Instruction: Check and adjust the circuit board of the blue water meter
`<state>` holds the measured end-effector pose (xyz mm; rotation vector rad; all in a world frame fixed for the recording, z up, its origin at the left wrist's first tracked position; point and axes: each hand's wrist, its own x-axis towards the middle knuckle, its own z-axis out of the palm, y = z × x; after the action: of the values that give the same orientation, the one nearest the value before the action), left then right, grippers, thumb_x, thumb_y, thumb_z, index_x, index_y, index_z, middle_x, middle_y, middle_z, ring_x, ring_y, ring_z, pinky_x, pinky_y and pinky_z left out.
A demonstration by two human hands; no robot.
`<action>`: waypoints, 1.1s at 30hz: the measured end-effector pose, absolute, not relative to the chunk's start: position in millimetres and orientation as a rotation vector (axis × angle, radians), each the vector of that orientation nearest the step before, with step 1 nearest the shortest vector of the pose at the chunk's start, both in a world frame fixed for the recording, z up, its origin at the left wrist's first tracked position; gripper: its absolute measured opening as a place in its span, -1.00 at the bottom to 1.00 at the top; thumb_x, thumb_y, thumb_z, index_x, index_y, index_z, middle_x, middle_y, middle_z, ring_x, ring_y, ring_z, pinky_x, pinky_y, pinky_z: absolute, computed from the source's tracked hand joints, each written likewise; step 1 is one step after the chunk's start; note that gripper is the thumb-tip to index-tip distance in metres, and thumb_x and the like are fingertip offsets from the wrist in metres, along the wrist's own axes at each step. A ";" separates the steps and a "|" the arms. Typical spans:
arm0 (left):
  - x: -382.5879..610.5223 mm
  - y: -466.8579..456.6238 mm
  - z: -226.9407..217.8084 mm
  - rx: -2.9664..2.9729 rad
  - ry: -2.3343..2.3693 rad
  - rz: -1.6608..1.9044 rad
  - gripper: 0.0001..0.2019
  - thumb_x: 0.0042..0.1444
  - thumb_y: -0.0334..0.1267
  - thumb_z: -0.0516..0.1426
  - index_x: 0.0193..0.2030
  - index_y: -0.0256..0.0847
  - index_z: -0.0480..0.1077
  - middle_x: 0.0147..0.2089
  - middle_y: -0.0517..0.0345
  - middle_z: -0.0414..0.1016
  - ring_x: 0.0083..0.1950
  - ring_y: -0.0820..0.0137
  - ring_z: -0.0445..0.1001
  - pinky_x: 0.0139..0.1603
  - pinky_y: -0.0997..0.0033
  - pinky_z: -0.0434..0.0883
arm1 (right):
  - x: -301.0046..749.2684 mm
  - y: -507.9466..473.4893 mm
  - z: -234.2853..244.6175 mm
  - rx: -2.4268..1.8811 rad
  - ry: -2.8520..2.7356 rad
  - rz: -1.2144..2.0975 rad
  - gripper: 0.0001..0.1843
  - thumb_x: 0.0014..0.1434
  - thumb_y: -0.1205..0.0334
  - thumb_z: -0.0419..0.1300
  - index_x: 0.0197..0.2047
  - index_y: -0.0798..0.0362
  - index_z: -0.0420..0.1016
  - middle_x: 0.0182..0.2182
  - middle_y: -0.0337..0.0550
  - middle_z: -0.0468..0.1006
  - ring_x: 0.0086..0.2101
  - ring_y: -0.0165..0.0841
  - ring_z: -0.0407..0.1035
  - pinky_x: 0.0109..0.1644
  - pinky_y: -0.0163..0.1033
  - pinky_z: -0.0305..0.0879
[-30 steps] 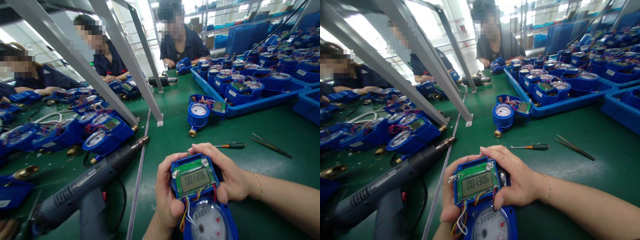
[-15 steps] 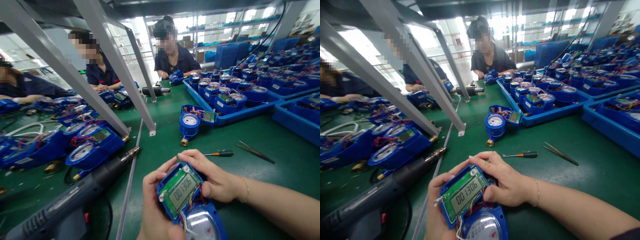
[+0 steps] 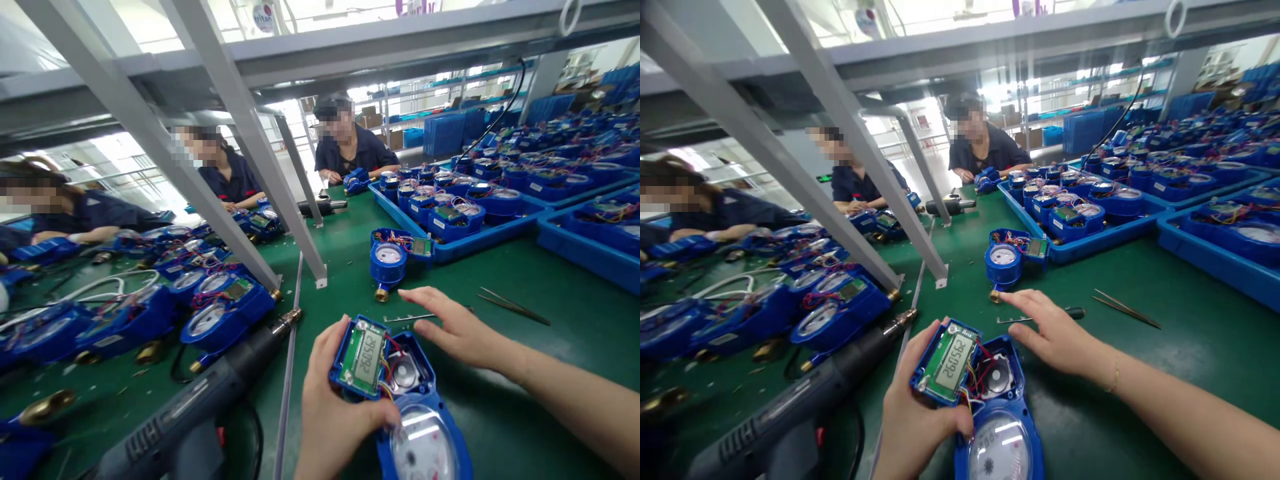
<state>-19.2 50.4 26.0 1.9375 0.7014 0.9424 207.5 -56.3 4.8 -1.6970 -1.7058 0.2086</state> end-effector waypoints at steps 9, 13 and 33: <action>-22.0 49.5 25.8 1.992 0.763 1.068 0.10 -0.60 0.06 0.43 0.24 0.10 0.21 0.17 0.09 0.23 0.21 -0.01 0.25 0.18 -0.05 0.32 | 270.3 -117.0 -58.6 -2.180 -1.680 -0.001 -0.66 0.29 0.18 0.01 0.04 0.15 0.38 -0.06 0.12 0.42 -0.08 -0.02 0.30 -0.01 0.17 0.28; -20.8 44.3 29.3 1.975 0.773 1.095 0.10 -0.59 0.08 0.43 0.25 0.09 0.20 0.18 0.06 0.19 0.22 -0.02 0.23 0.15 -0.05 0.35 | 260.1 -116.1 -59.3 -2.175 -1.717 0.020 -0.72 0.26 0.13 0.07 -0.04 0.11 0.39 -0.17 0.03 0.43 -0.17 -0.11 0.32 -0.07 0.04 0.32; -31.0 38.2 22.9 1.778 0.825 1.062 0.12 -0.67 0.31 0.29 0.16 -0.11 0.21 0.16 -0.11 0.28 0.13 -0.07 0.34 0.15 -0.12 0.32 | 206.0 -99.3 68.9 -1.789 -1.690 -0.011 -0.78 0.26 -0.04 0.09 -0.10 -0.27 0.50 -0.27 -0.31 0.57 -0.35 -0.32 0.47 -0.38 -0.26 0.41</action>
<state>-31.0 38.2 22.9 1.7784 0.8247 1.0620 206.0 -99.3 68.9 -1.7892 -1.6902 -0.0113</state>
